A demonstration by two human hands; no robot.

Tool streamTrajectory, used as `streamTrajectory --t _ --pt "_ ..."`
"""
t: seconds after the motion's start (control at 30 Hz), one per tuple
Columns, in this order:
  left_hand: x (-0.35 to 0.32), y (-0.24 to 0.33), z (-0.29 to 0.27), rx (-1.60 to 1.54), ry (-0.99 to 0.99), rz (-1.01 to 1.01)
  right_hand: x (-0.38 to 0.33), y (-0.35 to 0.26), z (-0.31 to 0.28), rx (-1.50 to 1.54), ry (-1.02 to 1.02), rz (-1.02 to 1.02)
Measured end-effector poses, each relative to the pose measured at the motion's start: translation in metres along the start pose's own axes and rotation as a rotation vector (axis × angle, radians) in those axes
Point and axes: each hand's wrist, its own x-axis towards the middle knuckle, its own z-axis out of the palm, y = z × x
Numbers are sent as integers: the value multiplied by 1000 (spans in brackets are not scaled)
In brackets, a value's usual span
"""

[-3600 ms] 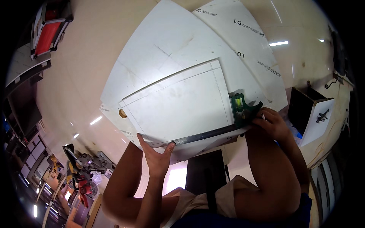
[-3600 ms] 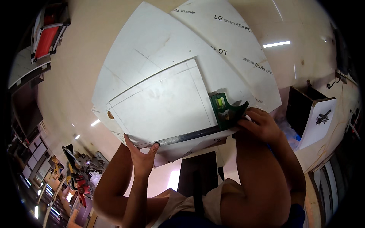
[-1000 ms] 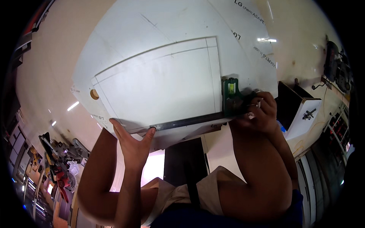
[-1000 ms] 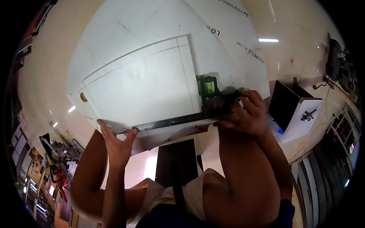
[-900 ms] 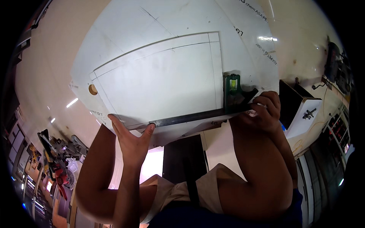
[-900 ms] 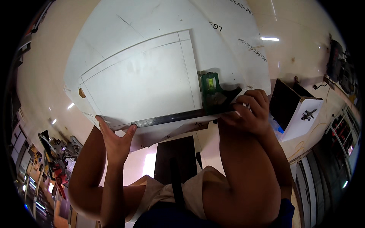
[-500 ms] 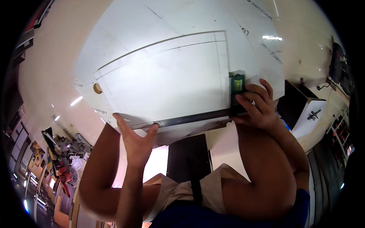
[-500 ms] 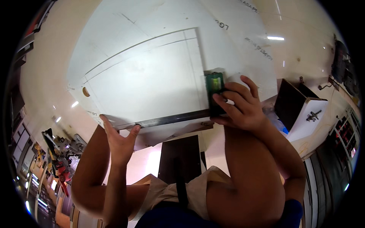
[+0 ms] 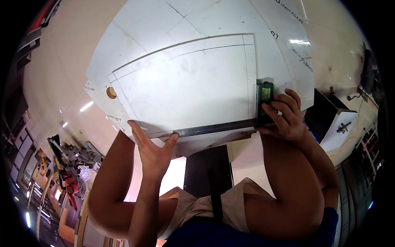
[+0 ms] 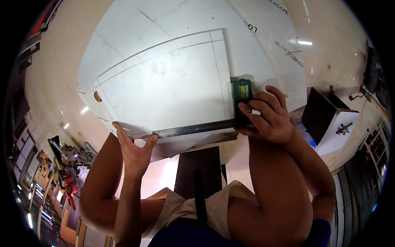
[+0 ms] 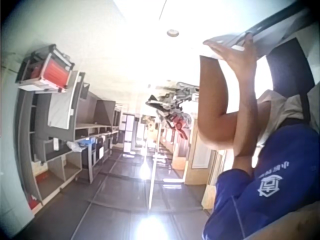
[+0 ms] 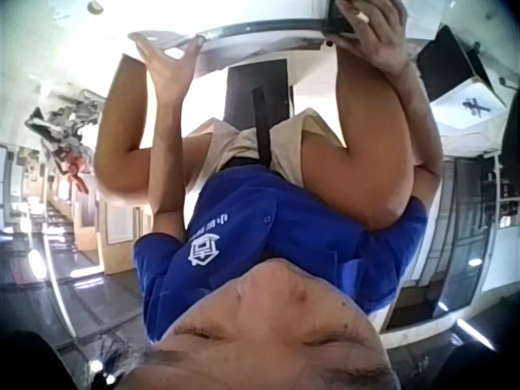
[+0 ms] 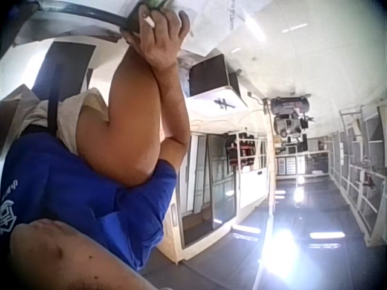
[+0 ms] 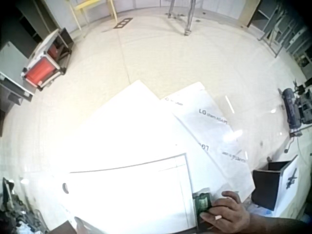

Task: The person marks a white panel with a square and pencil, then selects a drill bit and attaches it to a cordless drill. The person drills a hole into the marked panel.

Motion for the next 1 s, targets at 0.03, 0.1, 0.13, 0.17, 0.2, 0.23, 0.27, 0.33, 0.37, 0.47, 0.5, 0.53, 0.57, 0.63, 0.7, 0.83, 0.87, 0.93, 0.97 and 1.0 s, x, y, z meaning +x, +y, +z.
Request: streamTrajectory --t 0.03,0.1,0.13,0.17,0.2,0.23,0.27,0.33,0.37,0.47,0.5,0.53,0.57,0.63,0.7,0.83,0.87,0.93,0.97,1.0 --pt "0 0 0 8 3 2 -1 1 0 5 1 -3" --pt "0 0 0 20 3 -11 -2 1 0 12 -10 -14" --pt "1 1 0 27 4 -16 -3 1 0 16 -15 -20" --pt "1 1 0 17 5 -15 -3 2 0 19 -16 -16" --pt "2 1 1 9 4 -11 -4 2 0 21 -17 -10" --pt "2 1 1 0 4 -7 -4 2 0 23 -18 -4" --pt "2 -1 0 -4 5 -2 -4 0 1 9 -12 -1" --pt "0 -5 1 -32 7 6 -1 -1 2 -30 -13 -6" --pt "-1 -5 -1 -30 4 2 -1 -1 4 -17 -9 -14" --pt "-1 -2 1 -32 19 17 0 -1 5 -58 -15 -26" --pt "-1 -2 1 -57 9 14 3 -4 5 -67 0 -10" --pt "-1 -2 1 -57 7 7 3 -6 6 -71 7 -6" --pt "0 -2 2 -56 5 -1 3 -6 7 -74 14 -3" --pt "-1 -3 3 -49 18 8 3 -6 6 -80 19 0" --pt "-2 -6 4 -29 41 40 1 -8 5 -77 15 6" --pt "0 -4 4 -88 10 33 -1 -7 9 -77 66 0" --pt "-1 -1 3 -95 9 23 -4 -6 11 -74 71 -6" --pt "-1 -1 3 -101 9 4 -4 -6 12 -75 78 -17" --pt "-1 -1 3 -102 11 -3 -4 -6 12 -82 79 -22" --pt "-1 -1 3 -102 11 -11 -3 -7 12 -87 79 -25"
